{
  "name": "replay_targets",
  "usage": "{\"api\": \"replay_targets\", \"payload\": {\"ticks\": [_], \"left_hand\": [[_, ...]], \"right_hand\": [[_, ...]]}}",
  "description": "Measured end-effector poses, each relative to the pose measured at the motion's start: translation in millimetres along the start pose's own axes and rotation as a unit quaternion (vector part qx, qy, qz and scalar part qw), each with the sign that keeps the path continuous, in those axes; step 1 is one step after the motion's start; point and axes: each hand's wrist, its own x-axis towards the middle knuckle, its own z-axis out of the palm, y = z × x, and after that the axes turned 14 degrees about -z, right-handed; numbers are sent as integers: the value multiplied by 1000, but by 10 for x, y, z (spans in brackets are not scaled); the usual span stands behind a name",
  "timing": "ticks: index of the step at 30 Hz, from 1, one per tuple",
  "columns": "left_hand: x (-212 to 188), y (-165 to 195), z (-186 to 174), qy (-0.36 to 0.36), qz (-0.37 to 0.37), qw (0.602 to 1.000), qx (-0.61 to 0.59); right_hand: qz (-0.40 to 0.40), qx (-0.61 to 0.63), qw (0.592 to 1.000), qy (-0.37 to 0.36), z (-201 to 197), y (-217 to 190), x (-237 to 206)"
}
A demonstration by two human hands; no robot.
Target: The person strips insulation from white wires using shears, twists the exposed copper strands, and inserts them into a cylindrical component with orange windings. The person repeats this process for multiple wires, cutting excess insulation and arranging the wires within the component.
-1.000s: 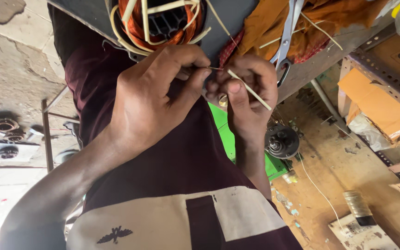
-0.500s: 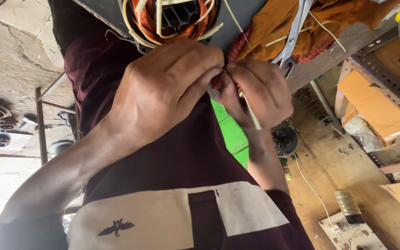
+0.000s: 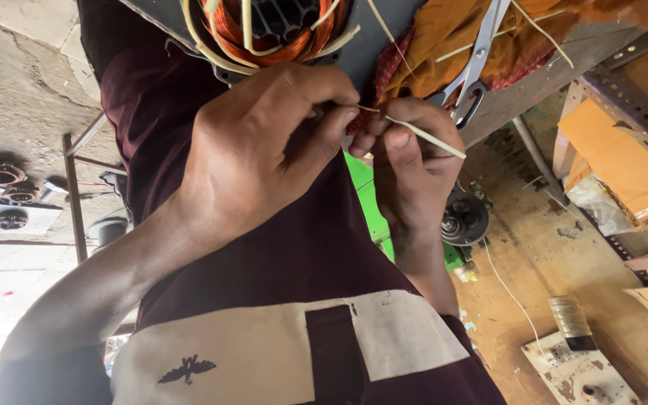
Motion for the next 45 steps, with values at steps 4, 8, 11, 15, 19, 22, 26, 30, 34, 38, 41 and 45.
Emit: {"api": "replay_targets", "payload": {"ticks": [4,8,11,15,19,22,26,30,34,38,41,45], "left_hand": [[5,-6,33,4,1,1000,-14],[3,-10,36,1,4,1000,-16],[7,-4,35,-1,-4,1000,-12],[23,0,27,-3,-6,1000,-16],[34,9,29,-1,-6,1000,-12],[37,15,31,2,-1,1000,-10],[43,18,27,-3,-1,1000,-16],[46,18,24,-2,1,1000,-10],[52,10,28,-17,-4,1000,-25],[57,-5,19,-1,3,1000,-25],[58,-20,-2,-4,-1,999,-45],[44,-35,-36,-33,-14,998,-44]], "right_hand": [[6,38,998,47,73,31,3],[2,36,997,64,117,30,8],[-2,35,996,78,124,22,25],[3,32,996,88,115,11,41],[-4,27,997,73,94,7,45],[-4,16,998,67,80,11,49],[-2,30,997,73,81,14,52],[-4,31,997,69,95,9,58],[-1,15,999,50,106,4,77],[-1,10,1000,22,118,-6,94],[11,6,1000,20,120,-28,109],[29,-6,1000,2,104,-73,151]]}}
